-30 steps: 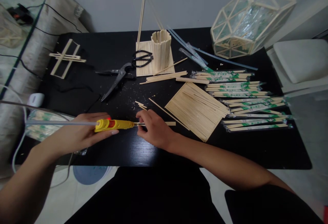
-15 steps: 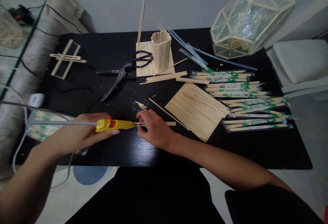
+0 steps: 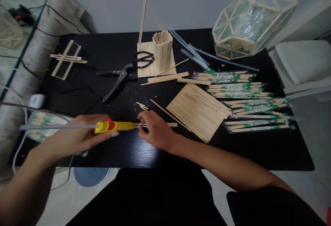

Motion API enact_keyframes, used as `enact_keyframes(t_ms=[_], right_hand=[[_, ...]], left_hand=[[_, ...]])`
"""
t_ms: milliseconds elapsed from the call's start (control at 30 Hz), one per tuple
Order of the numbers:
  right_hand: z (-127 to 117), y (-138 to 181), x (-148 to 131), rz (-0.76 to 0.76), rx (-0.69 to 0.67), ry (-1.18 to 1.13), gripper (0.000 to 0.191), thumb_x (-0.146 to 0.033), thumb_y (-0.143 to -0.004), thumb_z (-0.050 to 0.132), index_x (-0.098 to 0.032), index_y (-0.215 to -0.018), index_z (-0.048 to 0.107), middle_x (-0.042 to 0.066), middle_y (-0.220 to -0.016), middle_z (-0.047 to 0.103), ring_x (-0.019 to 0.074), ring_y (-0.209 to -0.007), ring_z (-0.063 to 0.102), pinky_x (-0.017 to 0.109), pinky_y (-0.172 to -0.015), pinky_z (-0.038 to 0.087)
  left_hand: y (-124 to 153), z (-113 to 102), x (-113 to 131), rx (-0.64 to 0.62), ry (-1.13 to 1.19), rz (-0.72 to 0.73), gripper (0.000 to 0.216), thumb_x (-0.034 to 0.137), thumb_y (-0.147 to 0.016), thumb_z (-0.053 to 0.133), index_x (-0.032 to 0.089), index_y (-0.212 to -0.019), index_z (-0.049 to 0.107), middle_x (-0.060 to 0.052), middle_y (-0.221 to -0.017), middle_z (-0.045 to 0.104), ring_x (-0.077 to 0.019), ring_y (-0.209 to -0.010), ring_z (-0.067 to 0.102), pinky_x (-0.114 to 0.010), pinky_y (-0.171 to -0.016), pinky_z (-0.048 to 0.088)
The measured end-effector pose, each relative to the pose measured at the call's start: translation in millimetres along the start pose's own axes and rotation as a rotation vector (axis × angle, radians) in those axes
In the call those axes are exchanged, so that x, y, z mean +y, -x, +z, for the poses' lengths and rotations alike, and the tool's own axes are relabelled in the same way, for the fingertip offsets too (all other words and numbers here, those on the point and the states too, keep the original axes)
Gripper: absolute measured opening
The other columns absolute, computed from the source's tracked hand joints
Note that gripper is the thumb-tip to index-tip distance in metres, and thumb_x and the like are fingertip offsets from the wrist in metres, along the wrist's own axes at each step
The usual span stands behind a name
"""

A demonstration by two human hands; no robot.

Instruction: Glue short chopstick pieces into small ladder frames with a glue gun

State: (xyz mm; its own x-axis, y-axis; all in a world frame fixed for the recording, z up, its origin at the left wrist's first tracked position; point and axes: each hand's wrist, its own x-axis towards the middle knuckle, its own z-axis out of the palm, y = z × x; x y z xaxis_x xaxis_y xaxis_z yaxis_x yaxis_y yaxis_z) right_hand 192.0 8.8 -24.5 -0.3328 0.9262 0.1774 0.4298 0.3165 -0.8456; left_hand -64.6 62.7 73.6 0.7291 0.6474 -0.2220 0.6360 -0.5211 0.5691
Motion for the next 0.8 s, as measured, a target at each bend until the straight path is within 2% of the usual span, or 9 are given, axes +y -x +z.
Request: enact_keyframes(t_ms=[200, 400, 800], right_hand=[[0, 0, 0, -0.005, 0.006, 0.0, 0.028, -0.011, -0.087, 0.06, -0.022, -0.112, 0.056, 0.005, -0.098, 0.065, 0.0207, -0.09, 0.065, 0.038, -0.085, 0.058], [-2, -1, -1, -0.049, 0.022, 0.004, 0.023, -0.01, -0.088, 0.058, -0.019, -0.11, 0.057, 0.007, -0.098, 0.064, 0.02, -0.089, 0.065, 0.035, -0.083, 0.057], [-1, 0, -1, -0.024, 0.013, -0.003, 0.024, -0.012, -0.089, 0.059, -0.02, -0.111, 0.057, 0.006, -0.096, 0.064, 0.0204, -0.089, 0.065, 0.035, -0.08, 0.057]], left_hand=[[-1, 3, -3, -0.041, -0.023, -0.003, 0.031, 0.044, -0.105, 0.056, 0.02, -0.088, 0.062, -0.001, -0.083, 0.064, -0.0133, -0.07, 0.062, -0.026, -0.066, 0.044], [6, -5, -6, -0.053, -0.043, -0.006, 0.036, 0.046, -0.107, 0.053, 0.019, -0.085, 0.063, -0.001, -0.082, 0.062, -0.0126, -0.068, 0.06, -0.026, -0.065, 0.044], [13, -13, -7, -0.094, -0.084, -0.059, 0.036, 0.045, -0.108, 0.052, 0.018, -0.087, 0.064, 0.0, -0.087, 0.062, -0.0126, -0.074, 0.062, -0.026, -0.071, 0.044]])
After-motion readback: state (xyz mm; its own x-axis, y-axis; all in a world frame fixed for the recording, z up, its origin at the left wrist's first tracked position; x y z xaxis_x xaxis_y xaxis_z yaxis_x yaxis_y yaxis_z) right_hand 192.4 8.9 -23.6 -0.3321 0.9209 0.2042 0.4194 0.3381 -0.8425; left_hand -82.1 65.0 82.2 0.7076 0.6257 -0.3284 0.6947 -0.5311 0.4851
